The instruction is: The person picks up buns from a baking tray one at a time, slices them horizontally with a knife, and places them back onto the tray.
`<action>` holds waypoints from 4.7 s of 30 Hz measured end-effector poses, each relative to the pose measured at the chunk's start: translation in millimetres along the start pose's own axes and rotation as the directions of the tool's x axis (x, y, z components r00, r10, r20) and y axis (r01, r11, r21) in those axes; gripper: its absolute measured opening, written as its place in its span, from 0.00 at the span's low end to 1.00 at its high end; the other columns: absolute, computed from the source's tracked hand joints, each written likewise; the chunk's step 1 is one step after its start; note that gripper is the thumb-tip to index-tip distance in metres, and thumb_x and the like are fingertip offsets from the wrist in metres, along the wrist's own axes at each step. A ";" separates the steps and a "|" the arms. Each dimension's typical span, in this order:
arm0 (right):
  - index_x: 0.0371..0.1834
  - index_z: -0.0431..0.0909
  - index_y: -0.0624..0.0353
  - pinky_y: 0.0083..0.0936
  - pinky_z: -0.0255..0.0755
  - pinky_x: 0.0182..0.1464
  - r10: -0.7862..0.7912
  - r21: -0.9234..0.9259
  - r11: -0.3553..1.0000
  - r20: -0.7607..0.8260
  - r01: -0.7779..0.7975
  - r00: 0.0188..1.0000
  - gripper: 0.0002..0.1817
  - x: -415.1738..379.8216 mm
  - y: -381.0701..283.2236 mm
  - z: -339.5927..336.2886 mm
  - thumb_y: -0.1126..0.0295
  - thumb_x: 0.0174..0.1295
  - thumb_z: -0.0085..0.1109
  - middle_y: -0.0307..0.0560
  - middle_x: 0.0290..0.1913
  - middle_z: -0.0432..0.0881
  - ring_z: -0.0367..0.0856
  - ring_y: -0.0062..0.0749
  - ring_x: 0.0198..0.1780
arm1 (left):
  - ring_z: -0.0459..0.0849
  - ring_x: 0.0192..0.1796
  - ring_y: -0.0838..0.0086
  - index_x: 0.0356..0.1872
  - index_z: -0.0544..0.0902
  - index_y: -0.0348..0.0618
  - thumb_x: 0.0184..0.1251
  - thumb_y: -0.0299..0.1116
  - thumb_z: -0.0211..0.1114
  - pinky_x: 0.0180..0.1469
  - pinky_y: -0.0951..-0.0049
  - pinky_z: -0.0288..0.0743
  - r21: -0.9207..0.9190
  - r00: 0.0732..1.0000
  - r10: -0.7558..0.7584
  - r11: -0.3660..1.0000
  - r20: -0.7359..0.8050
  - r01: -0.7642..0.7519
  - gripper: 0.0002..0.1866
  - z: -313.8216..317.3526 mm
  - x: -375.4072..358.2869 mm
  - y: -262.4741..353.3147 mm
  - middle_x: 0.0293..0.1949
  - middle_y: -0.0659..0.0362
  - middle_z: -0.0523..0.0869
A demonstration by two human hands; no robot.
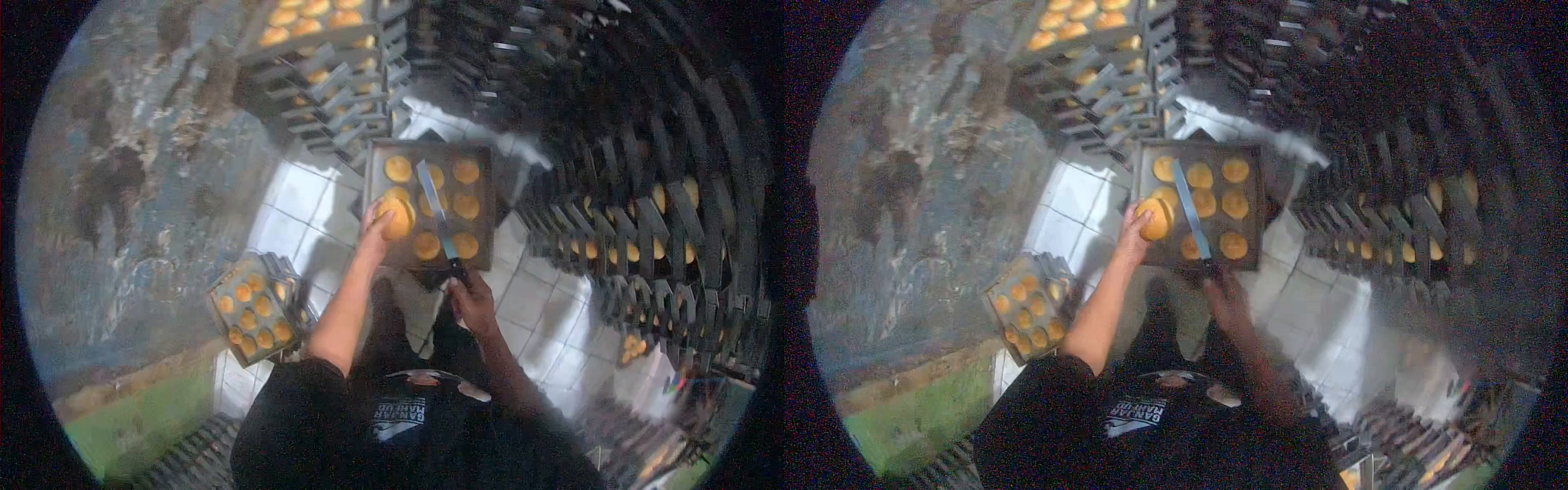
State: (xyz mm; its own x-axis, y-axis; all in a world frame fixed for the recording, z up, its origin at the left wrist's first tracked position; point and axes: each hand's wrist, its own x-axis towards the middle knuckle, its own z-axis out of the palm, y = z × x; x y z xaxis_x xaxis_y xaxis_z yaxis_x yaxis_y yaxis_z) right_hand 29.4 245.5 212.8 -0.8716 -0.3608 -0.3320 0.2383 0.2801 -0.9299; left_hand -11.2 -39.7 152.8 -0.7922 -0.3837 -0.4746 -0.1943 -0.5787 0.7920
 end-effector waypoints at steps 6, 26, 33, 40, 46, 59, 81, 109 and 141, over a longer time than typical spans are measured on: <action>0.70 0.71 0.64 0.17 0.67 0.32 -0.261 -0.029 0.964 0.047 0.263 0.964 0.25 -13.5 -97.4 17.2 0.63 0.74 0.58 0.33 0.32 0.77 0.70 0.14 0.30 | 0.85 0.55 0.68 0.59 0.79 0.48 0.67 0.50 0.71 0.60 0.62 0.79 -0.472 0.971 0.227 0.866 0.080 -0.164 0.25 24.7 -13.1 80.0 0.52 0.61 0.86; 0.67 0.74 0.66 0.24 0.74 0.46 -0.239 -0.158 0.957 0.043 0.243 0.970 0.24 -31.4 -151.9 -18.6 0.64 0.73 0.57 0.44 0.39 0.82 0.78 0.23 0.40 | 0.86 0.46 0.74 0.55 0.76 0.49 0.66 0.43 0.73 0.50 0.67 0.84 -0.358 0.909 0.352 0.897 0.220 -0.261 0.22 91.5 -54.2 123.0 0.45 0.63 0.85; 0.64 0.75 0.69 0.26 0.74 0.49 -0.306 -0.044 0.951 0.026 0.307 0.952 0.23 -30.1 -146.4 -16.9 0.63 0.73 0.57 0.46 0.43 0.84 0.80 0.26 0.43 | 0.87 0.44 0.73 0.54 0.77 0.46 0.63 0.39 0.75 0.47 0.67 0.85 -0.204 0.913 0.286 0.951 0.290 -0.233 0.22 95.0 -72.0 108.6 0.44 0.61 0.85; 0.65 0.75 0.67 0.26 0.76 0.46 -0.606 -0.299 0.742 0.083 0.600 0.791 0.24 -36.3 -128.5 -24.4 0.63 0.72 0.59 0.49 0.40 0.86 0.81 0.26 0.38 | 0.87 0.44 0.70 0.55 0.75 0.45 0.61 0.36 0.76 0.46 0.65 0.87 -0.280 0.910 0.324 0.927 0.259 -0.250 0.24 78.8 -65.2 137.4 0.44 0.60 0.85; 0.67 0.76 0.59 0.29 0.77 0.45 -0.278 -0.119 0.951 0.070 0.284 0.958 0.24 -22.2 -166.4 -15.4 0.60 0.72 0.58 0.49 0.37 0.86 0.84 0.25 0.42 | 0.88 0.45 0.69 0.56 0.77 0.42 0.61 0.35 0.76 0.47 0.64 0.87 -0.195 0.910 0.217 0.968 0.353 -0.156 0.25 95.3 -80.5 109.9 0.47 0.57 0.85; 0.67 0.74 0.65 0.30 0.76 0.52 -0.283 -0.188 0.936 0.091 0.296 0.955 0.25 -13.4 -147.6 -3.2 0.61 0.72 0.60 0.59 0.45 0.87 0.86 0.38 0.46 | 0.87 0.45 0.72 0.51 0.78 0.41 0.61 0.38 0.75 0.49 0.68 0.84 -0.165 0.930 0.178 0.978 0.321 -0.130 0.22 89.1 -86.3 101.2 0.44 0.58 0.86; 0.66 0.75 0.58 0.38 0.77 0.52 0.145 -0.312 0.945 0.135 -0.097 0.980 0.23 -50.8 58.6 12.7 0.61 0.72 0.59 0.55 0.48 0.86 0.86 0.41 0.49 | 0.86 0.49 0.68 0.60 0.76 0.36 0.71 0.40 0.69 0.51 0.67 0.82 -0.144 0.994 -0.020 0.990 -0.103 0.005 0.24 7.9 25.4 -8.7 0.53 0.54 0.84; 0.64 0.79 0.54 0.31 0.75 0.46 0.493 -0.254 0.784 -0.300 -0.566 0.817 0.20 -167.8 150.5 -113.0 0.61 0.72 0.59 0.49 0.39 0.85 0.79 0.27 0.39 | 0.78 0.62 0.46 0.63 0.78 0.40 0.56 0.51 0.75 0.64 0.48 0.72 0.901 0.875 -0.232 0.010 0.425 -0.434 0.37 103.1 68.0 -255.0 0.60 0.45 0.79; 0.70 0.72 0.66 0.22 0.73 0.44 -0.288 0.073 0.952 -0.095 0.296 0.953 0.25 -78.8 -130.1 9.7 0.66 0.73 0.56 0.37 0.40 0.81 0.75 0.19 0.38 | 0.89 0.40 0.70 0.45 0.84 0.49 0.65 0.61 0.68 0.46 0.63 0.84 -0.423 0.982 0.083 0.906 0.170 -0.003 0.25 85.9 -46.7 134.7 0.39 0.62 0.90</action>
State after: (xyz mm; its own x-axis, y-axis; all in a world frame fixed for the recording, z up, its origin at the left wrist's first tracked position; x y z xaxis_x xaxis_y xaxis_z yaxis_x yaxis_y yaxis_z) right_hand 71.2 228.9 358.3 -0.9400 -0.3397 -0.0330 0.0006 0.0951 -0.9955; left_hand -50.1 -37.9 314.6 -0.8926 -0.3022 -0.3347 0.0715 -0.8276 0.5567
